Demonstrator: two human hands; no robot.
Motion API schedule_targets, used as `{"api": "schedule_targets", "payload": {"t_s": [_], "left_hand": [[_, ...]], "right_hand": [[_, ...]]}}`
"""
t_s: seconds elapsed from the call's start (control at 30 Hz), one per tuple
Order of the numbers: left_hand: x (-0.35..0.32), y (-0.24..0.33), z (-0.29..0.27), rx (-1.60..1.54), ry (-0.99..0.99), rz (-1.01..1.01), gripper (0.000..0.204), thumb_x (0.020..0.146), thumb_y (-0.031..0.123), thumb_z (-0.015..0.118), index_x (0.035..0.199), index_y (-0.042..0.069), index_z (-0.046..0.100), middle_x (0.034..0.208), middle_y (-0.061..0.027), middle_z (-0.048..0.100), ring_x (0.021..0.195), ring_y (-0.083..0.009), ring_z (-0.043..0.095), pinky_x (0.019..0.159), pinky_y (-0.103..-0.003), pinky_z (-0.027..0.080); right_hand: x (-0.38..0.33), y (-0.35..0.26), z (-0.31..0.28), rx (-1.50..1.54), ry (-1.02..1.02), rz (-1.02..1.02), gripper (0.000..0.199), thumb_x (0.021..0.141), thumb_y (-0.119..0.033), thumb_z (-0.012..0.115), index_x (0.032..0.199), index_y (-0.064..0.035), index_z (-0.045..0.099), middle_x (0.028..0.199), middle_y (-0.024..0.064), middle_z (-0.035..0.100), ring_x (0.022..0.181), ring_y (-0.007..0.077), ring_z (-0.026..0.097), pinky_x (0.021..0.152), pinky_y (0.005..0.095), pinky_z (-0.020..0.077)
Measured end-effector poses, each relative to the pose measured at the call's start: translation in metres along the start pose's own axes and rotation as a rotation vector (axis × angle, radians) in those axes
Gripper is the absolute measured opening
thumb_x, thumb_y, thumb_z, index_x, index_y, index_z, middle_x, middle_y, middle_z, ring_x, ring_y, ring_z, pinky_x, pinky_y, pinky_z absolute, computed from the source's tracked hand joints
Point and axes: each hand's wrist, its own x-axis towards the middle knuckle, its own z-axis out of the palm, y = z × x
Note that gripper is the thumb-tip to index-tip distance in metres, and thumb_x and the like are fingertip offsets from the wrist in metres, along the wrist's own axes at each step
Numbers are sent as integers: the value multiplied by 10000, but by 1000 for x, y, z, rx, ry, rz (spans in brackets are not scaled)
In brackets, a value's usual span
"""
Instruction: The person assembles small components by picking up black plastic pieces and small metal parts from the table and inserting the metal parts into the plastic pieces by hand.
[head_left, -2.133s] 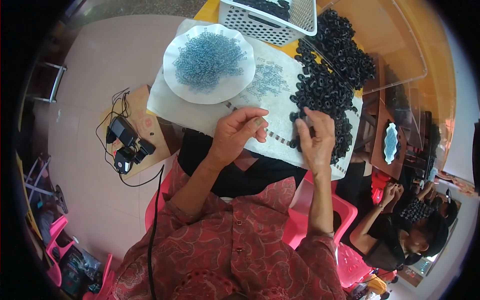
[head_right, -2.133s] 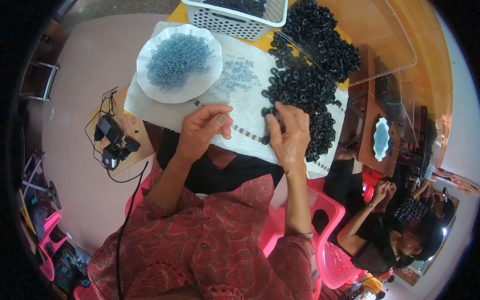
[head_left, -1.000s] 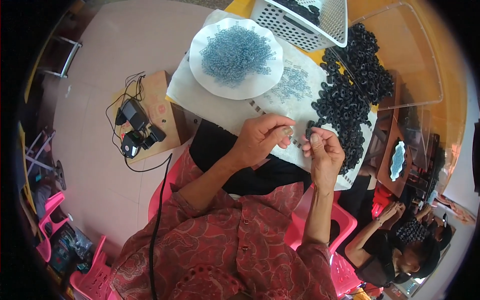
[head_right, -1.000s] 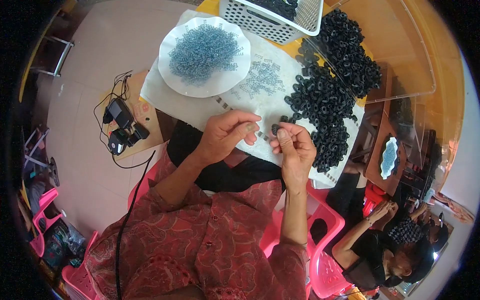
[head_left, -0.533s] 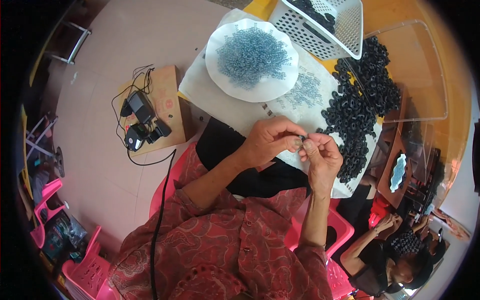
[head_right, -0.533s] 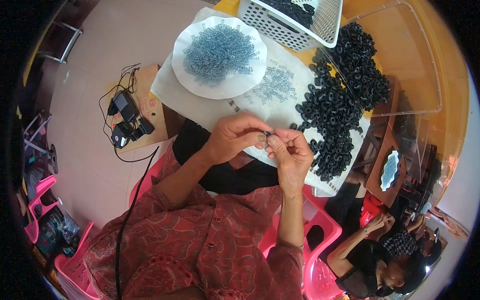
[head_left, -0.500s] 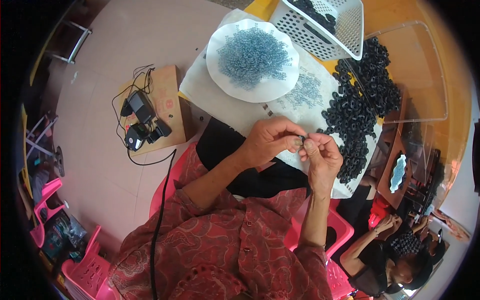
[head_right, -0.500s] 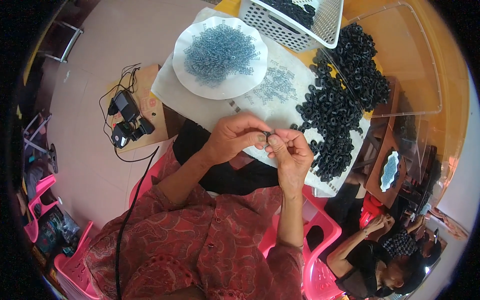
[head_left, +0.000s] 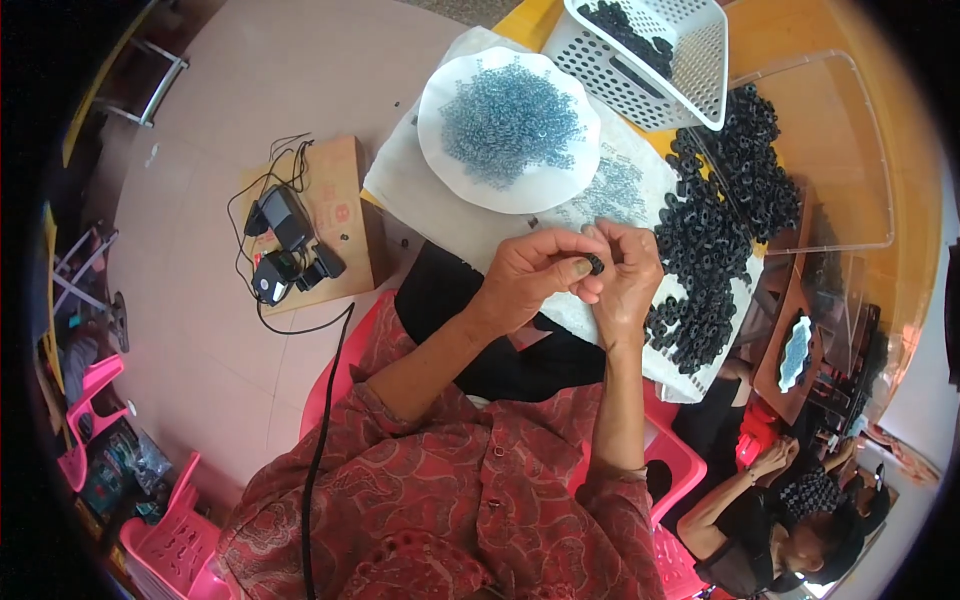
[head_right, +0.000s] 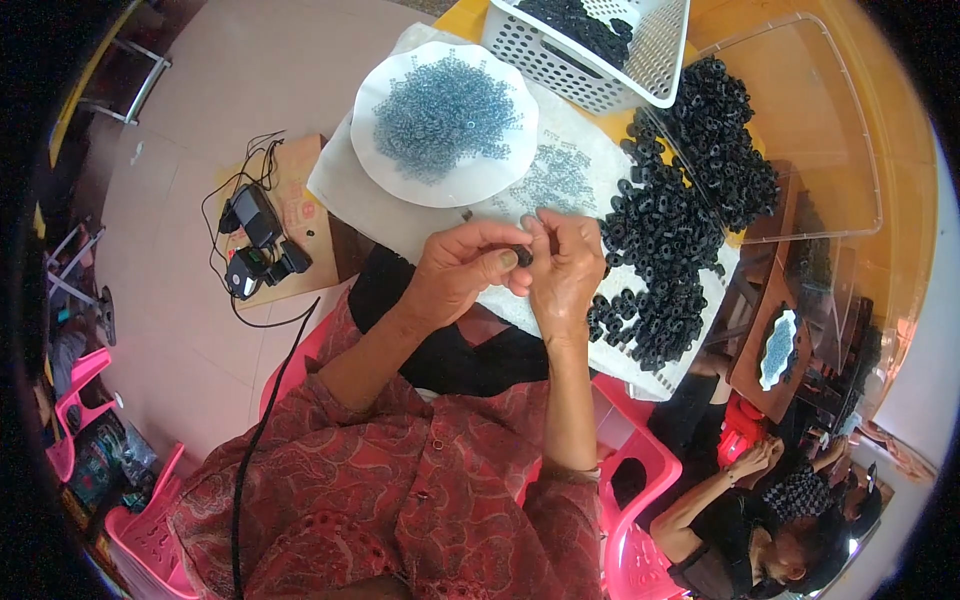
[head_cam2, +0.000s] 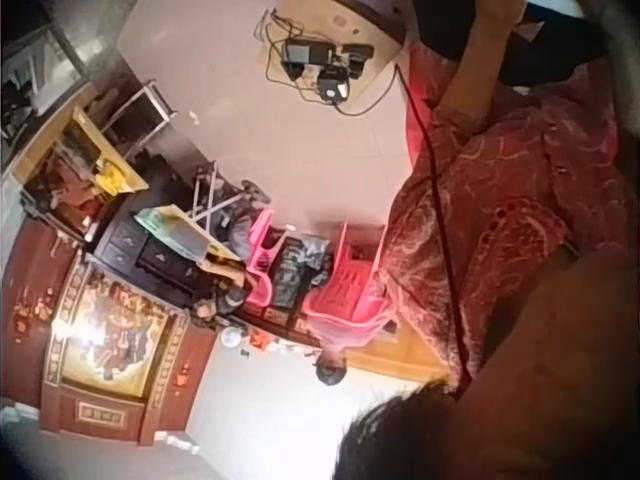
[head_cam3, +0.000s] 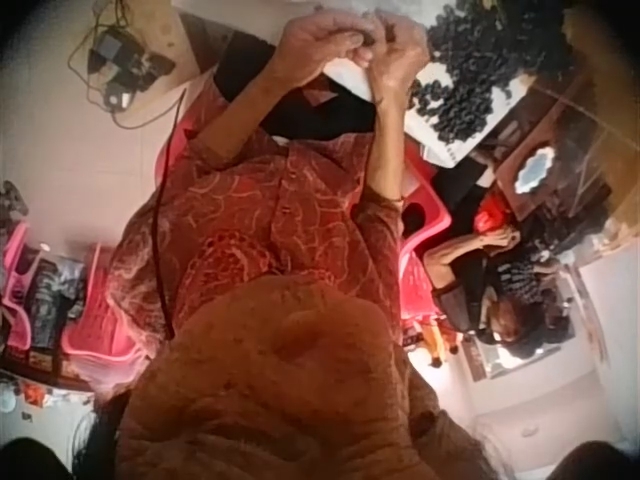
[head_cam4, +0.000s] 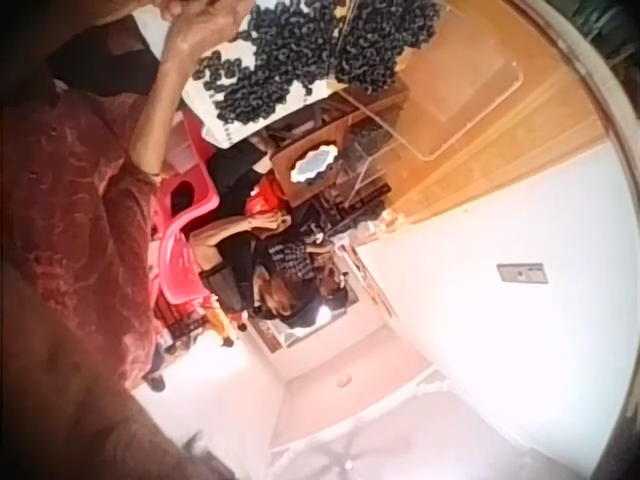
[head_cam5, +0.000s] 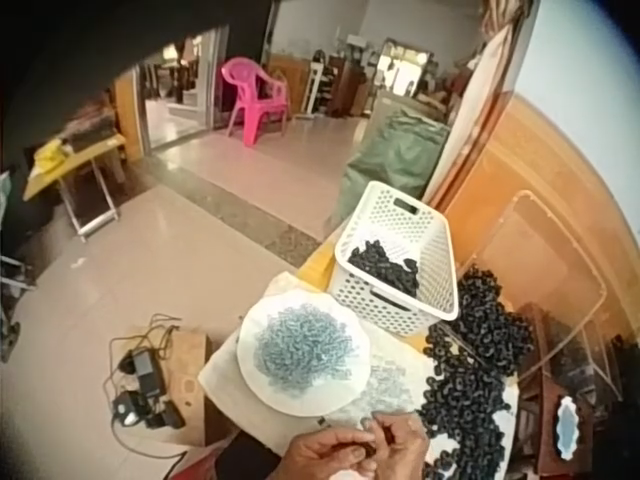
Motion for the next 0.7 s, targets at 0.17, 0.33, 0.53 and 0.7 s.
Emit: {"api": "schedule_targets", "payload": {"t_s": [0.17, 0.33, 0.53, 0.7], "left_hand": [[0, -2, -1, -13, -30, 37, 254, 901, -21, 540, 1153, -35, 573, 961, -119, 649, 843, -181, 662, 785, -323, 554], [0, -2, -1, 2, -17, 14, 260, 900, -18, 542, 1158, -34, 570, 956, -122, 649, 841, -181, 660, 785, -321, 552], [-1, 1, 0, 26, 6, -17, 251, 911, 15, 545, 1157, -32, 572, 896, -119, 655, 802, -168, 653, 756, -309, 543], [-1, 1, 1, 13, 16, -38, 251, 918, 25, 542, 1161, -29, 573, 856, -105, 648, 766, -154, 639, 732, -294, 536]], "right_hand": [[1, 5, 1, -10, 2, -44, 79, 806, -29, 682, 854, 15, 637, 774, 107, 582, 658, 178, 588, 589, 281, 468], [-9, 2, -8, 192, 20, 176, 71, 845, -46, 662, 857, 10, 620, 747, 44, 593, 606, 93, 551, 549, 241, 450], [-16, -11, -27, 412, 5, 355, 77, 856, -48, 662, 897, 0, 618, 735, -15, 580, 621, 34, 493, 551, 189, 409], [-26, -20, -41, 439, -81, 328, 56, 856, -48, 666, 873, -13, 626, 720, -31, 544, 639, 33, 474, 560, 180, 374]]}}
